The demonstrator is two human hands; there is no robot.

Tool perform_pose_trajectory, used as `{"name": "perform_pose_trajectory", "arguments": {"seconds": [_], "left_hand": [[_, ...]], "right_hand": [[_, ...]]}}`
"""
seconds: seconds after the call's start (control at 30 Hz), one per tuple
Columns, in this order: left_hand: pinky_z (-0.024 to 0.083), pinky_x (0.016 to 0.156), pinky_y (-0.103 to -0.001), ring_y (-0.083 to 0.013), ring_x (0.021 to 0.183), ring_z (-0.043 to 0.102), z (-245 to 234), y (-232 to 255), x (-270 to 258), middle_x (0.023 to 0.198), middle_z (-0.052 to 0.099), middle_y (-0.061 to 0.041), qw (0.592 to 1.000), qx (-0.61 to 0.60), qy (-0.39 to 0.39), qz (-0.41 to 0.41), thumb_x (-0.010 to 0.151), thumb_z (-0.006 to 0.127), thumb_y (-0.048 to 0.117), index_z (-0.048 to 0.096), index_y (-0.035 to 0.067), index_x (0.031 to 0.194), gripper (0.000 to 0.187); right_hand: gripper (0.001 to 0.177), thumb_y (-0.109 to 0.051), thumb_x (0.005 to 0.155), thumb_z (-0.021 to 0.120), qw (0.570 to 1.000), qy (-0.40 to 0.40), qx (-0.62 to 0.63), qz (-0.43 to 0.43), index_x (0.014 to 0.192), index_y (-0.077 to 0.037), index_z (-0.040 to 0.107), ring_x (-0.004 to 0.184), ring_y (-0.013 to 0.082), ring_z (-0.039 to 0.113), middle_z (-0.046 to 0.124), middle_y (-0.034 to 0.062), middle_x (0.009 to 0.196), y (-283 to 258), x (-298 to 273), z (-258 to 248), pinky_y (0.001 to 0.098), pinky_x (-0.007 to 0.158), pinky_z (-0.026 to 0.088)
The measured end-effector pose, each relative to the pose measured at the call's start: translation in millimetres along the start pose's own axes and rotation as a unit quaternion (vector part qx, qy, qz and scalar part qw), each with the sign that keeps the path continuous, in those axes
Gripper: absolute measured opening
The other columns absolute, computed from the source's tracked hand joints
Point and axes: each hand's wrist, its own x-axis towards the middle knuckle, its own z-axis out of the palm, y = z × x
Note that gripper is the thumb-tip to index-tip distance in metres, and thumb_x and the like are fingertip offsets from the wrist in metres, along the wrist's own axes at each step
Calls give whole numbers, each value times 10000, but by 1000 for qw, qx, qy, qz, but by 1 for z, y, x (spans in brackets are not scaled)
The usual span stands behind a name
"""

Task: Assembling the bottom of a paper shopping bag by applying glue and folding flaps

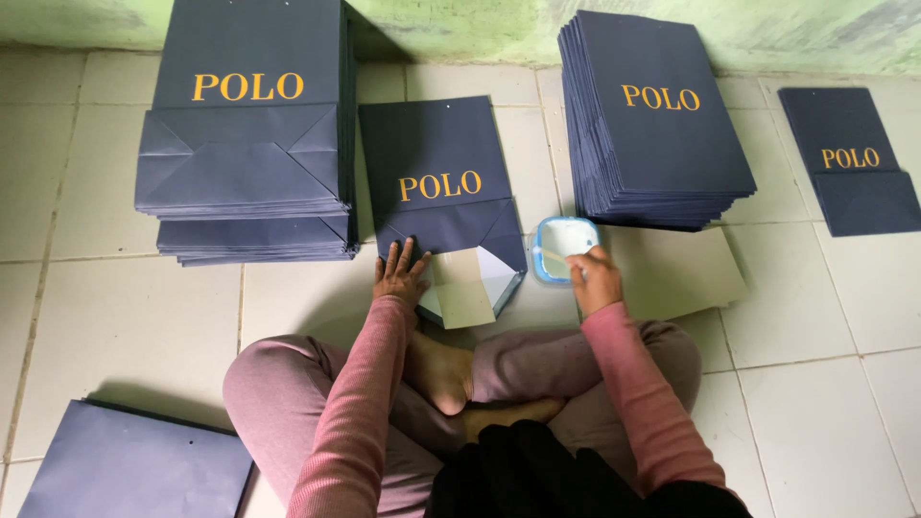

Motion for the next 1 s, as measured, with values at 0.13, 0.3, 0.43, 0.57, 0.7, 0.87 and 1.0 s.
{"name": "perform_pose_trajectory", "arguments": {"seconds": [0.13, 0.3, 0.43, 0.57, 0.7, 0.87, 1.0], "left_hand": [[121, 1278, -573, -233, 1589, 63, 14, 0, 9, 1732, -1, 54, 998, -36, 51, -1, 990, 571, 444, 190, 541, 1561, 693], [262, 1228, -616, -263, 1560, 205, 13, 3, -1, 1695, 201, 11, 946, -232, 209, -91, 969, 609, 411, 364, 449, 1528, 611], [419, 1162, -457, -339, 1411, 464, -5, 31, -32, 1577, 415, -108, 837, -323, 438, -58, 886, 714, 222, 531, 339, 1458, 612], [517, 947, -396, -304, 1023, 646, 27, 76, -73, 1065, 615, -117, 737, -496, 458, -18, 971, 648, 171, 575, 126, 1188, 233], [519, 907, -372, -224, 932, 597, 43, 151, -126, 978, 619, -101, 604, -707, 351, -108, 981, 687, 168, 549, 88, 1057, 177], [631, 692, -518, -374, 988, 683, 74, 151, -108, 1172, 592, -251, 511, -796, 193, -263, 956, 698, 274, 511, 95, 1238, 383], [544, 929, -681, -476, 1179, 629, 55, 145, -114, 1342, 489, -314, 452, -843, 153, -248, 1031, 589, 220, 377, 86, 1345, 402]], "right_hand": [[143, -147, 861, 731, 997, -4, -77, 29, 941, -266, 732, 888, 281, 676, 566, 14, 882, 73, 14, 13, 418, 804, 586], [85, -129, 880, 710, 993, -25, -102, 56, 922, -202, 720, 908, 315, 682, 568, 67, 919, 98, 27, 46, 430, 835, 595], [72, -138, 882, 695, 989, -62, -116, 65, 902, -206, 710, 903, 282, 690, 562, 38, 932, 107, 31, 63, 403, 815, 604], [71, -216, 852, 719, 990, -34, -85, 105, 864, -282, 744, 887, 319, 697, 616, 54, 867, 120, 23, 54, 433, 842, 602], [121, -303, 834, 735, 983, -27, 4, 181, 928, -348, 796, 939, 270, 702, 686, 43, 885, 111, 15, 18, 372, 858, 587], [150, -313, 821, 730, 976, -56, 42, 207, 945, -328, 814, 962, 297, 697, 716, 71, 919, 66, 1, -15, 405, 875, 572], [168, -283, 814, 744, 961, -100, 110, 232, 961, -292, 826, 922, 255, 715, 743, 50, 915, 41, -11, -19, 380, 847, 568]]}}
